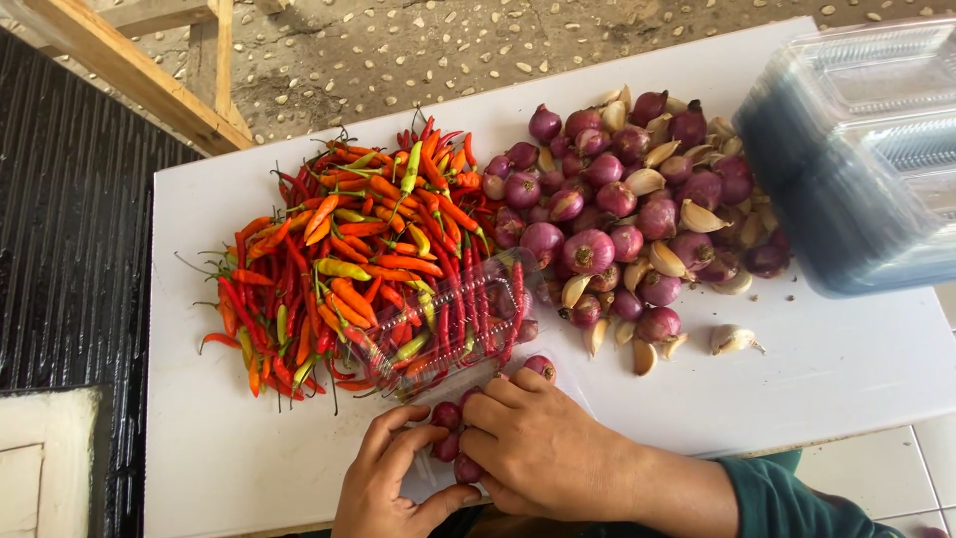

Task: The person places small red onions from a pile on a table into a clear plastic container by hand.

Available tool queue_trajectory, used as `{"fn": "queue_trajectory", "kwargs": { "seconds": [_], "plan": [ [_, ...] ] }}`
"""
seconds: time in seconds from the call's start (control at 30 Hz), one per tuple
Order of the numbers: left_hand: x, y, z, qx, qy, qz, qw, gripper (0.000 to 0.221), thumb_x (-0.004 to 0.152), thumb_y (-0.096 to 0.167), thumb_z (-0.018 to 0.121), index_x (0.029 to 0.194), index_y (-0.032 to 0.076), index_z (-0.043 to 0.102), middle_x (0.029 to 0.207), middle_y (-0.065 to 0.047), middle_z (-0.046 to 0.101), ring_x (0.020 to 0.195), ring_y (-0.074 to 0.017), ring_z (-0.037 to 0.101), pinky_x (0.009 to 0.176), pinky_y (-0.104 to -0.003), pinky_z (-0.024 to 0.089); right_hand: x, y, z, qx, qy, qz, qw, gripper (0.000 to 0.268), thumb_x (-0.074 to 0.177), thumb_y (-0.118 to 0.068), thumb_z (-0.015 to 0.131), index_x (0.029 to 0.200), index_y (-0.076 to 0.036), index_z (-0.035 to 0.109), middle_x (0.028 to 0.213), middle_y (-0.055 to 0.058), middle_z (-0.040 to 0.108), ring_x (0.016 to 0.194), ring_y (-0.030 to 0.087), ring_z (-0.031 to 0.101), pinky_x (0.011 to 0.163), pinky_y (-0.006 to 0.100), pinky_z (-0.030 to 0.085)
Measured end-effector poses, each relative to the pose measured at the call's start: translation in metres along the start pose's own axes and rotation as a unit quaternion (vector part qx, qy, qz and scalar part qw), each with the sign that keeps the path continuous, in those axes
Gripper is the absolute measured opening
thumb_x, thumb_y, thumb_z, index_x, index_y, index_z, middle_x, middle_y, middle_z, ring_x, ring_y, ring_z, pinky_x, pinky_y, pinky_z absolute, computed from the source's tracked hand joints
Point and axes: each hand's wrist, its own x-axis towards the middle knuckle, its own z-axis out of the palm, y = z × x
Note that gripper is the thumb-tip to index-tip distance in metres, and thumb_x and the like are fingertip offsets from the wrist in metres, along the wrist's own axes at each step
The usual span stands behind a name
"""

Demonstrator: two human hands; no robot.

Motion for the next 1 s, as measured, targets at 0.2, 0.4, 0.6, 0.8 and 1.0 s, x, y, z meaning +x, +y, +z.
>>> {"fn": "queue_trajectory", "kwargs": {
  "seconds": [0.2,0.4,0.6,0.8,1.0],
  "plan": [
    [-0.001,0.001,0.0,0.009,-0.014,-0.047,0.999,0.057,0.067,0.056,0.09,0.112,0.022,0.078,0.129,0.001,0.064,0.114,-0.0174,0.071,0.086,-0.035,0.062,-0.005,0.005,-0.012,0.032,0.004,0.022,0.999,0.028,0.071,-0.031,0.07,0.087,-0.009,0.064,0.092,0.009,0.058,0.079,0.031,0.054,0.069,0.047,0.038],
    [0.005,0.014,0.001,0.02,0.01,-0.043,0.999,0.035,0.072,0.037,0.089,0.102,0.022,0.079,0.126,0.001,0.065,0.107,-0.0189,0.073,0.085,-0.034,0.064,-0.017,0.012,-0.037,0.057,0.016,0.051,0.997,0.034,0.075,-0.029,0.068,0.1,-0.007,0.066,0.107,0.014,0.065,0.084,0.035,0.059,0.072,0.046,0.041],
    [0.009,0.012,0.005,0.057,0.033,0.007,0.998,0.025,0.078,0.039,0.085,0.096,0.023,0.079,0.116,0.004,0.069,0.093,-0.0134,0.074,0.077,-0.03,0.059,-0.06,0.029,-0.084,0.007,0.105,0.207,0.973,0.017,0.08,-0.018,0.073,0.097,-0.022,0.072,0.09,0.0,0.062,0.077,0.023,0.062,0.068,0.039,0.046],
    [0.014,0.017,0.001,0.094,0.038,0.045,0.994,0.024,0.083,0.04,0.079,0.098,0.023,0.077,0.116,0.007,0.072,0.099,-0.0147,0.071,0.083,-0.032,0.056,-0.13,0.068,-0.093,-0.282,0.023,0.439,0.853,0.027,0.075,-0.05,0.076,0.094,-0.031,0.072,0.1,-0.004,0.065,0.098,0.024,0.067,0.086,0.042,0.052],
    [0.011,0.017,0.003,0.063,0.043,0.032,0.997,0.025,0.078,0.036,0.083,0.098,0.022,0.076,0.116,0.003,0.071,0.1,-0.0149,0.073,0.083,-0.03,0.058,-0.142,0.09,-0.076,-0.28,0.006,0.457,0.844,0.029,0.077,-0.048,0.075,0.099,-0.029,0.074,0.094,-0.003,0.065,0.096,0.026,0.067,0.084,0.042,0.052]
  ]
}}
